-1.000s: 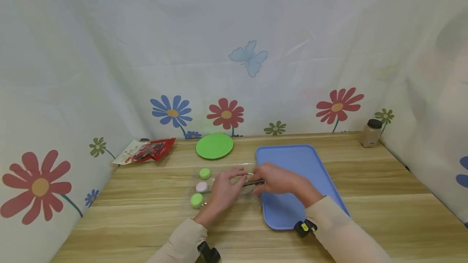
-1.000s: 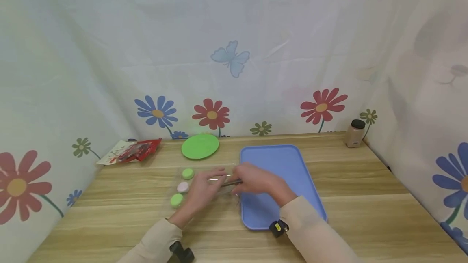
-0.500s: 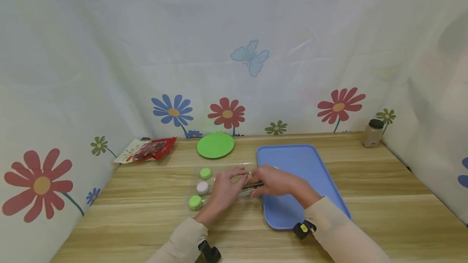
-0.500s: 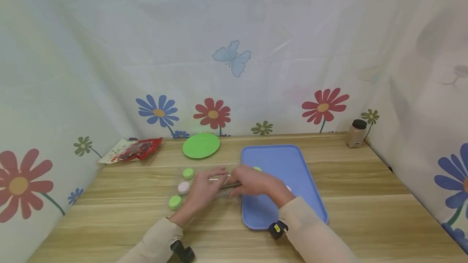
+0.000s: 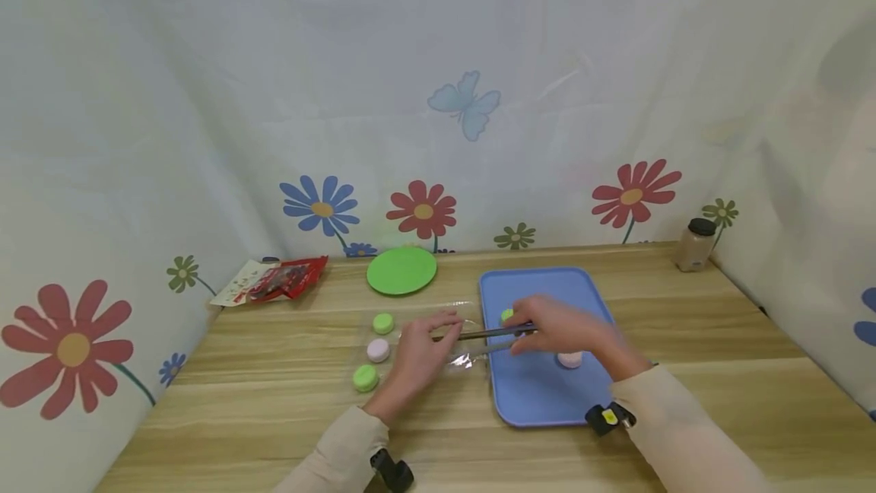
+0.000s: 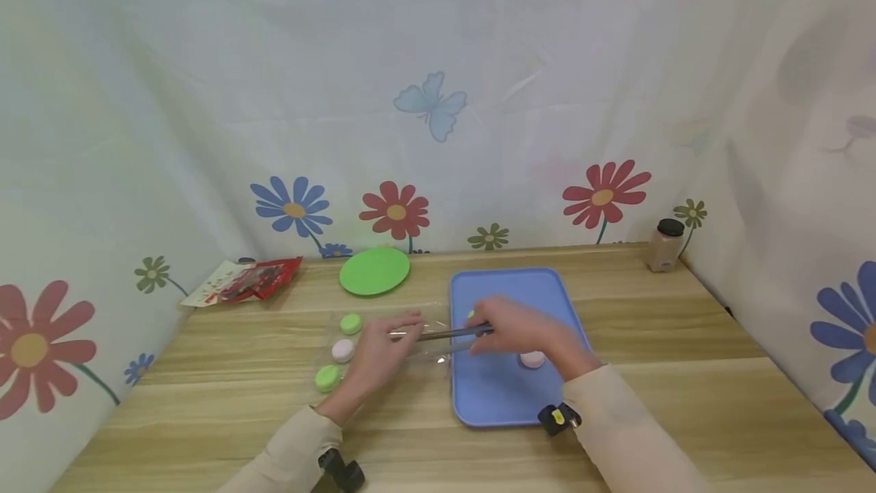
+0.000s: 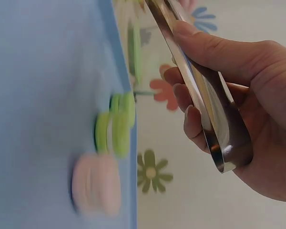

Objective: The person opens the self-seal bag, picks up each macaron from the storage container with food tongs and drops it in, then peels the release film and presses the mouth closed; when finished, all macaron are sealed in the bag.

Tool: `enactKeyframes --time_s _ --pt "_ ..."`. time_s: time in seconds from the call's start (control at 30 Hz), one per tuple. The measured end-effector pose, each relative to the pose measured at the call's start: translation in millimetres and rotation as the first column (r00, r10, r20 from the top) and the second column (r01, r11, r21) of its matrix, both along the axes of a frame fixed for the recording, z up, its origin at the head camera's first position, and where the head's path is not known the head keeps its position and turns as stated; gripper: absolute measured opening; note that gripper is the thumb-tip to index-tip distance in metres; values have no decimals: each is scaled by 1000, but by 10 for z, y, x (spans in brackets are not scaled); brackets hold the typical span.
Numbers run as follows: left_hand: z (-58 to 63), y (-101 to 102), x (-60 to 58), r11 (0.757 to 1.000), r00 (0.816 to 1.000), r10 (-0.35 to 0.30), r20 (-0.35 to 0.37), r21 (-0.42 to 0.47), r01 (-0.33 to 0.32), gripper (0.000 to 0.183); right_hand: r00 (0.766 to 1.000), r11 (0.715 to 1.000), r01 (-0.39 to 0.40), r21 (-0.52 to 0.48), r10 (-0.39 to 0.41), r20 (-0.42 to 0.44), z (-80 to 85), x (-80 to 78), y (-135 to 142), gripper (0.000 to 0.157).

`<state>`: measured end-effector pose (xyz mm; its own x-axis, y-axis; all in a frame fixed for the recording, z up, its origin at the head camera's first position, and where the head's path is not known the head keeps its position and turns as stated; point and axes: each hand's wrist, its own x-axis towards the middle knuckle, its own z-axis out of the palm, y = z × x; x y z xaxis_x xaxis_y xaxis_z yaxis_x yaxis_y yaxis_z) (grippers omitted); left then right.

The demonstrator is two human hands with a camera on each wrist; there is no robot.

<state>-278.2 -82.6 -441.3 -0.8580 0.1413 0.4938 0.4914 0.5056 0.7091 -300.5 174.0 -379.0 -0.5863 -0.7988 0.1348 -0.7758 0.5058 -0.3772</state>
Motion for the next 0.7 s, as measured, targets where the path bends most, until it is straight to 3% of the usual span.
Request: enactKeyframes --time_s 0.4,0.7 --pt "-11 10 -17 1000 1000 -1 2 13 1 16 980 982 190 -7 -190 61 115 117 1066 36" --pt "-11 24 -8 1000 1000 -6 5 12 6 15 955 961 275 37 -278 104 134 148 1573 25"
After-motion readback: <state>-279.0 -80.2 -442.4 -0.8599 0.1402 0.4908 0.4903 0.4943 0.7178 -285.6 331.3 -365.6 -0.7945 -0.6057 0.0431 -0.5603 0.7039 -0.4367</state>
